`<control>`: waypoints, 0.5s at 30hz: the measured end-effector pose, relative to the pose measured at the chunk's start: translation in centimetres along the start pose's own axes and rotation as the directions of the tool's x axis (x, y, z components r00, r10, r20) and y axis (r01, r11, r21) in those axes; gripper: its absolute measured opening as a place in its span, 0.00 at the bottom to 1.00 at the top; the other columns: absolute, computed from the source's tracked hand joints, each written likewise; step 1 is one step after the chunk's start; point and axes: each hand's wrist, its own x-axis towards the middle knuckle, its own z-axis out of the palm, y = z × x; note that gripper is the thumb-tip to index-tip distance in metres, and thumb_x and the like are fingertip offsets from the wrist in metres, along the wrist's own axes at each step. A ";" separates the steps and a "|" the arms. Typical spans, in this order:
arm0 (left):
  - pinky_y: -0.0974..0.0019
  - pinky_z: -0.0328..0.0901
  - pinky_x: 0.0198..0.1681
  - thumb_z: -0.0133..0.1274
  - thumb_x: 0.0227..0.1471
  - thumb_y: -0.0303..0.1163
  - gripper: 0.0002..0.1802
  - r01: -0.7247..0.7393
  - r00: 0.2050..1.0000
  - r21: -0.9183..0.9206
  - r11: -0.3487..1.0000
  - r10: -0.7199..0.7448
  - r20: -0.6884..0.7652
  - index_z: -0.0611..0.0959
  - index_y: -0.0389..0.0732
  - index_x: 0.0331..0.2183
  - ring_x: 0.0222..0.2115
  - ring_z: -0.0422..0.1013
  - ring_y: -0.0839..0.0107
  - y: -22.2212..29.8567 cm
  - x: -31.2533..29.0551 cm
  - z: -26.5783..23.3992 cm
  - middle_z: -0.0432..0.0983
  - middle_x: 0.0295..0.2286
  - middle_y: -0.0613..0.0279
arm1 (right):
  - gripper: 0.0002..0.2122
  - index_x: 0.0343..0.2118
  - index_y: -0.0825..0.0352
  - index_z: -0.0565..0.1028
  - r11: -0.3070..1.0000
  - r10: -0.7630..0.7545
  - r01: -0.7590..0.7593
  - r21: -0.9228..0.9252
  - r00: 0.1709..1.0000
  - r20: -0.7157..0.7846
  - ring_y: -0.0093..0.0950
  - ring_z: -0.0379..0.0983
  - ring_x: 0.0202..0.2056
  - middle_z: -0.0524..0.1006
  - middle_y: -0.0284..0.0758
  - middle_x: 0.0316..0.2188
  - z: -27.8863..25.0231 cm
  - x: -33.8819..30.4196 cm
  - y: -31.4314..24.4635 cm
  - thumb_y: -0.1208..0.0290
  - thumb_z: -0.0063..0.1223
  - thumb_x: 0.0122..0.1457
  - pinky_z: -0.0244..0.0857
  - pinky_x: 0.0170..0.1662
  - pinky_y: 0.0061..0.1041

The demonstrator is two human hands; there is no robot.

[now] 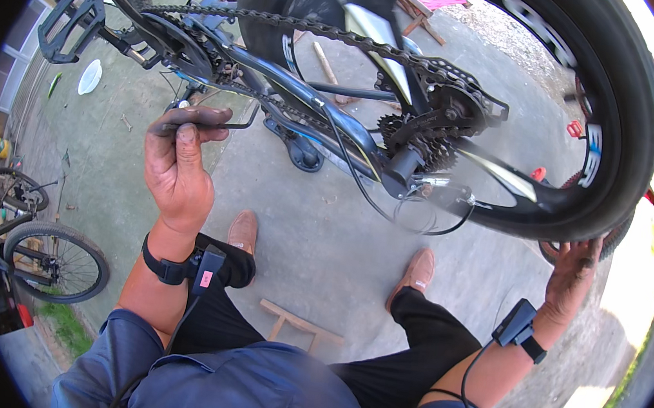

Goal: The person repairs a bicycle by spinning the wheel, adjusting the chain near the derailleur by hand, and then placing small stools nearby.

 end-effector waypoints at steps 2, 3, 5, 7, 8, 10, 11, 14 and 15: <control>0.69 0.71 0.37 0.37 0.62 0.26 0.08 0.005 1.000 -0.001 1.000 -0.005 -0.001 0.68 0.35 0.42 0.39 0.74 0.63 0.0 -0.1 -0.1 0.72 0.38 0.50 | 0.39 0.61 0.66 0.57 1.000 -0.014 0.014 0.012 1.000 0.015 0.34 0.53 0.61 0.59 0.37 0.60 0.5 0.4 -0.5 0.46 0.55 0.52 0.43 0.64 0.39; 0.69 0.71 0.37 0.37 0.62 0.26 0.08 0.006 1.000 0.004 1.000 -0.006 -0.001 0.68 0.35 0.42 0.39 0.74 0.63 0.1 -0.1 -0.2 0.72 0.38 0.50 | 0.39 0.61 0.66 0.57 1.000 -0.021 0.020 0.018 1.000 0.022 0.34 0.53 0.61 0.59 0.37 0.60 0.6 0.6 -0.6 0.45 0.55 0.51 0.43 0.64 0.38; 0.69 0.71 0.37 0.37 0.62 0.26 0.08 0.010 1.000 0.007 1.000 -0.010 0.001 0.68 0.35 0.42 0.39 0.74 0.63 0.0 -0.1 -0.1 0.72 0.38 0.51 | 0.40 0.61 0.66 0.57 1.000 -0.025 0.025 0.019 1.000 0.001 0.34 0.53 0.61 0.60 0.37 0.60 0.9 0.7 -0.8 0.45 0.55 0.51 0.43 0.64 0.38; 0.69 0.71 0.37 0.37 0.62 0.27 0.08 0.011 1.000 0.017 1.000 -0.011 0.005 0.68 0.35 0.42 0.39 0.74 0.63 0.0 0.0 -0.2 0.72 0.37 0.51 | 0.40 0.60 0.66 0.57 0.999 -0.031 0.031 0.016 0.999 -0.023 0.34 0.54 0.61 0.61 0.37 0.59 1.2 0.7 -0.8 0.44 0.55 0.50 0.43 0.64 0.38; 0.69 0.71 0.37 0.37 0.62 0.27 0.08 0.011 1.000 0.023 1.000 -0.011 0.007 0.68 0.35 0.42 0.39 0.74 0.63 -0.1 0.0 -0.2 0.72 0.37 0.51 | 0.40 0.60 0.67 0.57 0.999 -0.034 0.035 0.013 0.999 -0.036 0.34 0.54 0.61 0.61 0.37 0.59 1.4 0.8 -0.8 0.43 0.55 0.50 0.43 0.64 0.37; 0.69 0.71 0.37 0.37 0.62 0.27 0.08 0.011 1.000 0.024 1.000 -0.011 0.006 0.68 0.34 0.42 0.38 0.74 0.63 -0.1 0.0 -0.3 0.72 0.37 0.51 | 0.40 0.59 0.67 0.58 0.999 -0.034 0.035 0.029 0.998 -0.047 0.33 0.55 0.60 0.62 0.38 0.58 1.5 0.9 -0.8 0.42 0.54 0.50 0.44 0.64 0.37; 0.69 0.71 0.37 0.37 0.62 0.27 0.08 0.010 1.000 0.026 1.000 -0.011 0.005 0.68 0.34 0.41 0.38 0.74 0.64 -0.1 0.0 -0.4 0.72 0.37 0.51 | 0.40 0.59 0.67 0.59 0.998 -0.030 0.032 0.048 0.999 -0.044 0.33 0.55 0.60 0.62 0.38 0.58 1.5 1.0 -0.9 0.42 0.53 0.50 0.44 0.64 0.37; 0.69 0.71 0.36 0.38 0.62 0.28 0.08 0.016 1.000 0.012 1.000 -0.016 0.002 0.68 0.34 0.41 0.38 0.74 0.64 -0.2 0.0 -0.3 0.72 0.37 0.51 | 0.40 0.58 0.68 0.60 0.997 -0.032 0.034 0.075 0.999 -0.035 0.33 0.56 0.59 0.63 0.39 0.57 1.3 1.1 -0.9 0.41 0.51 0.50 0.45 0.63 0.36; 0.69 0.71 0.36 0.38 0.62 0.28 0.08 0.017 1.000 0.013 1.000 -0.017 0.002 0.68 0.34 0.41 0.37 0.74 0.64 -0.3 0.0 -0.3 0.72 0.37 0.51 | 0.39 0.58 0.68 0.60 0.996 -0.035 0.037 0.080 0.999 -0.032 0.33 0.56 0.59 0.63 0.39 0.57 1.3 1.1 -0.9 0.41 0.51 0.51 0.46 0.63 0.35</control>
